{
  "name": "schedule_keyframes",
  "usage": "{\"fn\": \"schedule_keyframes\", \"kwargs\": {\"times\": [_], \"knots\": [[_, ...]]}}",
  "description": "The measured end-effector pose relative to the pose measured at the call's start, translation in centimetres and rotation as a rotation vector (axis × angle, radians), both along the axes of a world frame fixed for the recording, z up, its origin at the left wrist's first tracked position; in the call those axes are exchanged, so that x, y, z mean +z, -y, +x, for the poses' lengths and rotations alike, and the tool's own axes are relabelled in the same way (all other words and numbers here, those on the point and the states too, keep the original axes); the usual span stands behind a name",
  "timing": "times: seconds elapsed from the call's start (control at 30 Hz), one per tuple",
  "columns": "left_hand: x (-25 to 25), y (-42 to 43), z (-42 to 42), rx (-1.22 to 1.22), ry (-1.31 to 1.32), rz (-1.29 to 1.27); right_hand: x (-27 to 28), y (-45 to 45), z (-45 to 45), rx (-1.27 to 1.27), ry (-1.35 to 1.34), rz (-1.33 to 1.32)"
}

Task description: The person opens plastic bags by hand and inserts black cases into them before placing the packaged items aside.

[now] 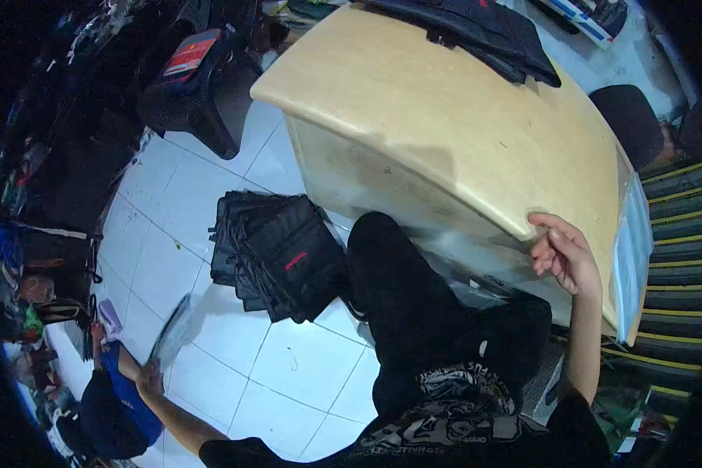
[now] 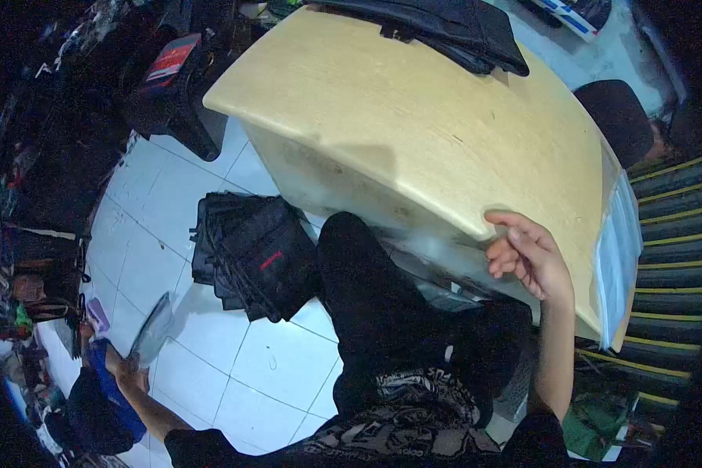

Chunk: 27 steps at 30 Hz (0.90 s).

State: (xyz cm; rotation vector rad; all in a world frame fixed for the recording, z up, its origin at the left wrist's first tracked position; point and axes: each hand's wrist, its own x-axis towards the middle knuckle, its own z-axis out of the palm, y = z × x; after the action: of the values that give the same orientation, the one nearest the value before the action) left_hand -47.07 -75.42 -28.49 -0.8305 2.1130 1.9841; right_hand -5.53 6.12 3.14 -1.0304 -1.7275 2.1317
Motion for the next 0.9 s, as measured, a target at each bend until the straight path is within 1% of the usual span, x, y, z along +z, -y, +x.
{"fn": "schedule_keyframes", "kwargs": {"times": [0.13, 0.23, 0.37, 0.43, 0.5, 0.53, 0.63, 0.73, 0.8, 0.87, 0.9], "knots": [[-2.2, -4.1, 0.9, -0.033, 0.047, -0.458, 0.0, 0.3, -0.2, -0.07, 0.039, 0.004], [-4.9, -7.4, 3.3, -0.117, 0.117, -0.738, 0.0, 0.5, -0.2, -0.07, 0.047, 0.001], [-6.9, -12.0, 6.4, -0.225, 0.193, -0.946, -0.4, 0.7, 0.2, -0.058, 0.036, 0.045], [-8.5, -13.6, 7.6, -0.265, 0.229, -1.031, 0.1, 1.2, 0.0, -0.069, 0.08, 0.069], [-9.5, -15.3, 8.5, -0.289, 0.247, -1.096, 0.5, 1.9, 0.0, -0.083, 0.115, 0.113], [-9.8, -16.2, 8.9, -0.305, 0.249, -1.125, 0.3, 1.9, 0.4, -0.07, 0.058, 0.088], [-9.7, -19.0, 9.8, -0.323, 0.228, -1.195, 0.3, 2.1, 1.6, -0.076, 0.015, 0.077], [-8.6, -22.3, 10.8, -0.293, 0.143, -1.215, 0.7, 1.8, 4.1, -0.181, -0.053, 0.098], [-7.2, -25.3, 11.4, -0.294, 0.03, -1.165, 1.3, 1.0, 7.3, -0.352, -0.02, 0.218], [-5.3, -29.9, 12.2, -0.362, -0.131, -1.018, 2.4, -0.5, 11.2, -0.548, 0.019, 0.351], [-3.6, -33.6, 12.7, -0.424, -0.211, -0.911, 2.8, -1.7, 13.8, -0.662, 0.108, 0.563]]}}
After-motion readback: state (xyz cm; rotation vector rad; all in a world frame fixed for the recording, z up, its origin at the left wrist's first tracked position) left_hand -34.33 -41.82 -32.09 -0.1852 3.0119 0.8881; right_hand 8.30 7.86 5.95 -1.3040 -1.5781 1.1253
